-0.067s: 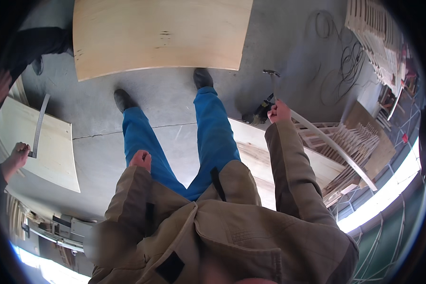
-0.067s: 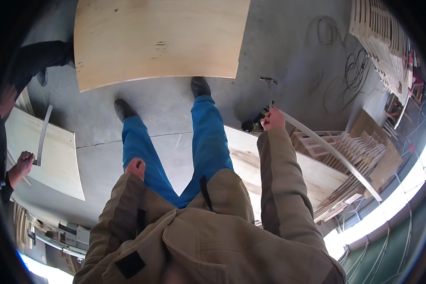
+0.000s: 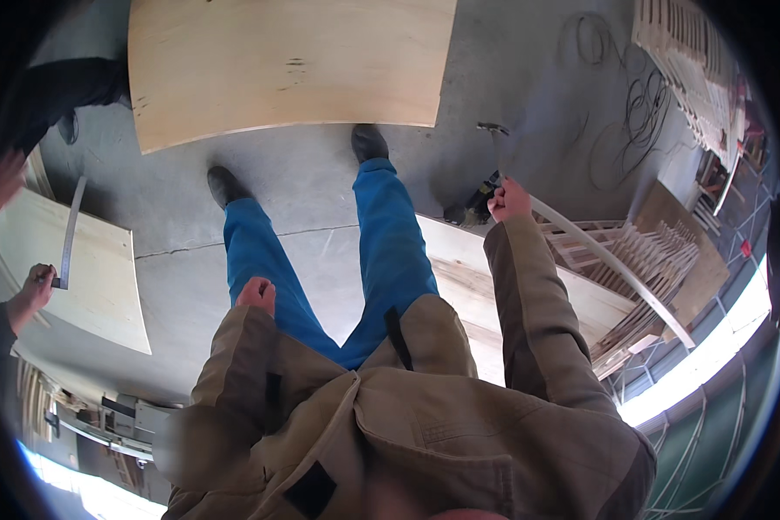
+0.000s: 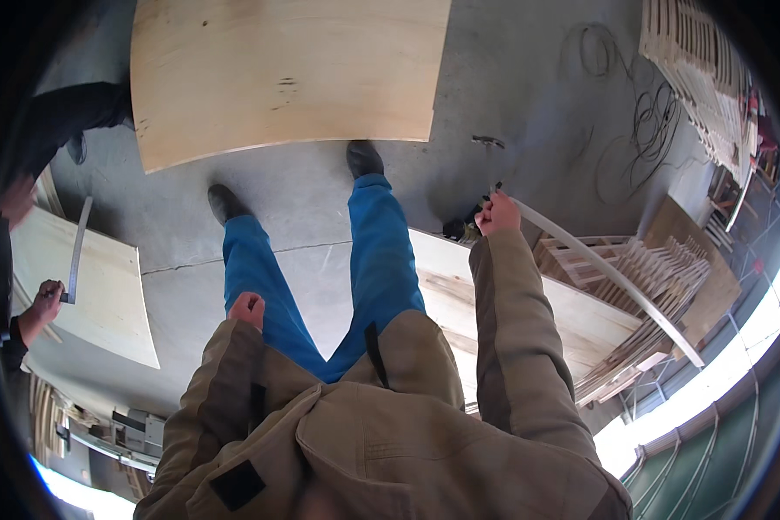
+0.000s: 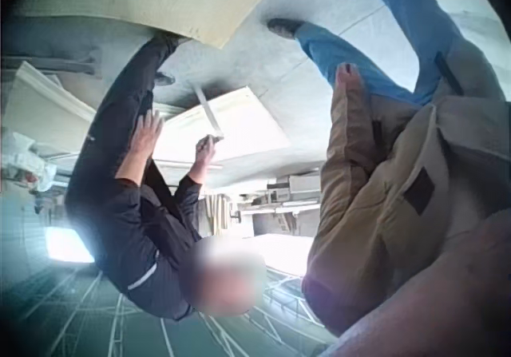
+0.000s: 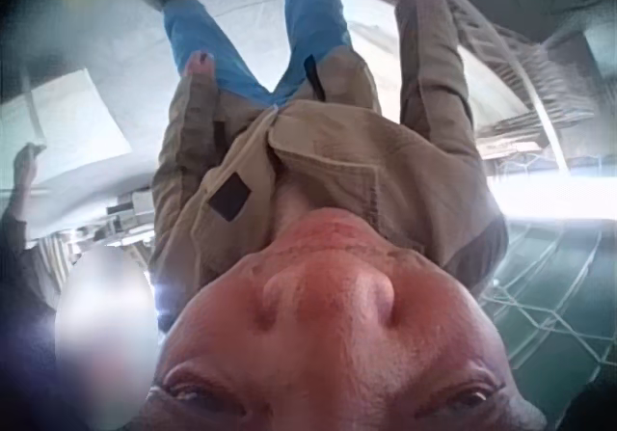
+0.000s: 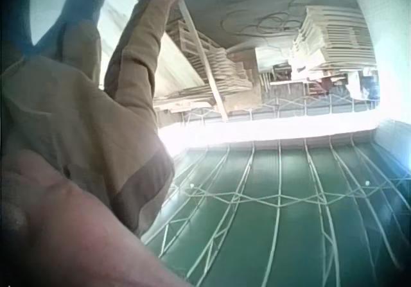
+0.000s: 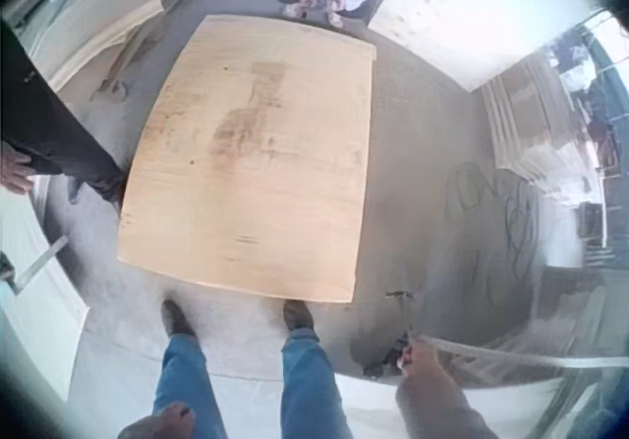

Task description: The person positions a large plywood sheet on the floor, then uses a hammer to tap along its edges. They then use a nail gun to fasten the plywood to a wooden frame on the floor. The person continues to tap and fasten the panel while another worker assists nearby.

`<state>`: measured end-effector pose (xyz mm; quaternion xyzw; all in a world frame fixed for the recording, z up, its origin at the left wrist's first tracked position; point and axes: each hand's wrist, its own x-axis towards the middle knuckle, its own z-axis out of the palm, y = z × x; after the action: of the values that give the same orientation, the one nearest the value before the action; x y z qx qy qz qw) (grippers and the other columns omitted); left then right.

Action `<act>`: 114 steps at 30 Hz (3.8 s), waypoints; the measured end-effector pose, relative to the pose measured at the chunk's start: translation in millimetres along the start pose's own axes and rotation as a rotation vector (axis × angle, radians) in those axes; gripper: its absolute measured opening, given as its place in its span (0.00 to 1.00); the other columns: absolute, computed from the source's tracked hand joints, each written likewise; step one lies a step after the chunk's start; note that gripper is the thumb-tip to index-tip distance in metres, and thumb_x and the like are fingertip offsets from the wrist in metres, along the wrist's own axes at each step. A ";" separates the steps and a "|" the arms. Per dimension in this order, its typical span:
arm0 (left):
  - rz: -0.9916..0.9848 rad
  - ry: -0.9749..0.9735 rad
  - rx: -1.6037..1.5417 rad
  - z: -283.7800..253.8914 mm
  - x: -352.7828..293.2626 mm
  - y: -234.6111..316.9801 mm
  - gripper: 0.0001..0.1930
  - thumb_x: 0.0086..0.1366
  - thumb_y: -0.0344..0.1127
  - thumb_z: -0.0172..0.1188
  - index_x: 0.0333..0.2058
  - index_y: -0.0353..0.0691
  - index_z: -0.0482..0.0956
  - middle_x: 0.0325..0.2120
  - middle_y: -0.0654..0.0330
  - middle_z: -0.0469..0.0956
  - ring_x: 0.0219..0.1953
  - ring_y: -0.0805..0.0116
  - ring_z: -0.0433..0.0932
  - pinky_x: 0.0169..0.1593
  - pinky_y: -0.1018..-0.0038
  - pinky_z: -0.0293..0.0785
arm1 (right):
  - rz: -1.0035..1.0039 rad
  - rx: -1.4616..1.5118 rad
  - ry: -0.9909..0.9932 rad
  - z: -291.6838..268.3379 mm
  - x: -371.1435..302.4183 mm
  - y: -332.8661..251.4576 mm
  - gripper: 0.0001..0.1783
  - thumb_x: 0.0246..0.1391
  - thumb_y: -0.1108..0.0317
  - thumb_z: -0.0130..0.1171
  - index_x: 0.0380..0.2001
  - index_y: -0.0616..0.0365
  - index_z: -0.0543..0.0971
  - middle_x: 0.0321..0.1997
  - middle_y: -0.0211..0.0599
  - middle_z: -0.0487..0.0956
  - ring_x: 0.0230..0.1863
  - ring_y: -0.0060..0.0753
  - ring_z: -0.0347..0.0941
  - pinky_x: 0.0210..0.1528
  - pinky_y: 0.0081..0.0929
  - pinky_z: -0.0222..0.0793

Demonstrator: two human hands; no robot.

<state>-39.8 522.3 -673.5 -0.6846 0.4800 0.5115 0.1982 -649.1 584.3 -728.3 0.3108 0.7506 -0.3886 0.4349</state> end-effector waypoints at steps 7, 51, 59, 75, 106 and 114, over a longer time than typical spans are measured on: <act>-0.027 0.000 0.111 22.3 5.9 19.4 0.10 0.60 0.39 0.63 0.36 0.40 0.81 0.27 0.58 0.82 0.31 0.66 0.80 0.39 0.69 0.77 | 0.129 0.080 -0.095 23.1 42.7 13.0 0.15 0.63 0.70 0.52 0.53 0.48 0.73 0.22 0.24 0.62 0.18 0.18 0.54 0.22 0.24 0.56; 0.042 0.137 -0.215 -2.0 -72.1 -23.3 0.12 0.59 0.39 0.63 0.40 0.42 0.79 0.38 0.55 0.80 0.41 0.55 0.79 0.47 0.62 0.76 | -0.713 -1.777 -0.517 135.2 -137.7 104.7 0.18 0.54 0.59 0.59 0.41 0.63 0.76 0.41 0.58 0.80 0.46 0.60 0.76 0.47 0.47 0.71; 0.351 0.170 -0.096 -6.9 -57.0 -41.3 0.10 0.58 0.38 0.62 0.37 0.43 0.80 0.36 0.57 0.80 0.44 0.52 0.77 0.49 0.59 0.73 | -0.807 -2.000 -0.530 235.5 -192.3 193.6 0.17 0.59 0.59 0.52 0.41 0.62 0.78 0.44 0.58 0.80 0.49 0.61 0.75 0.51 0.50 0.71; 0.333 0.431 -0.200 26.9 -73.1 -61.2 0.03 0.56 0.33 0.63 0.27 0.44 0.79 0.25 0.57 0.79 0.31 0.52 0.79 0.36 0.60 0.76 | -0.919 -1.967 -0.682 450.2 -149.6 343.9 0.16 0.55 0.66 0.51 0.42 0.59 0.83 0.49 0.53 0.80 0.53 0.57 0.76 0.53 0.46 0.73; 0.310 0.370 -0.149 15.8 -56.2 -54.5 0.03 0.59 0.34 0.61 0.28 0.44 0.80 0.28 0.57 0.80 0.34 0.51 0.79 0.38 0.58 0.76 | -0.826 -1.955 -0.705 401.4 -154.7 331.0 0.16 0.54 0.67 0.49 0.41 0.54 0.83 0.47 0.47 0.82 0.50 0.53 0.77 0.51 0.46 0.74; 0.312 0.281 -0.029 14.6 -50.4 -36.3 0.04 0.60 0.36 0.60 0.30 0.45 0.80 0.31 0.57 0.81 0.36 0.52 0.79 0.41 0.58 0.76 | -0.748 -1.914 -0.478 280.9 -122.7 252.1 0.15 0.57 0.66 0.48 0.40 0.57 0.83 0.46 0.52 0.81 0.49 0.56 0.78 0.51 0.46 0.73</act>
<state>-16.9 573.1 -642.4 -0.6692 0.5958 0.4425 0.0377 -278.2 456.0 -787.3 -0.4979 0.6870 0.2053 0.4879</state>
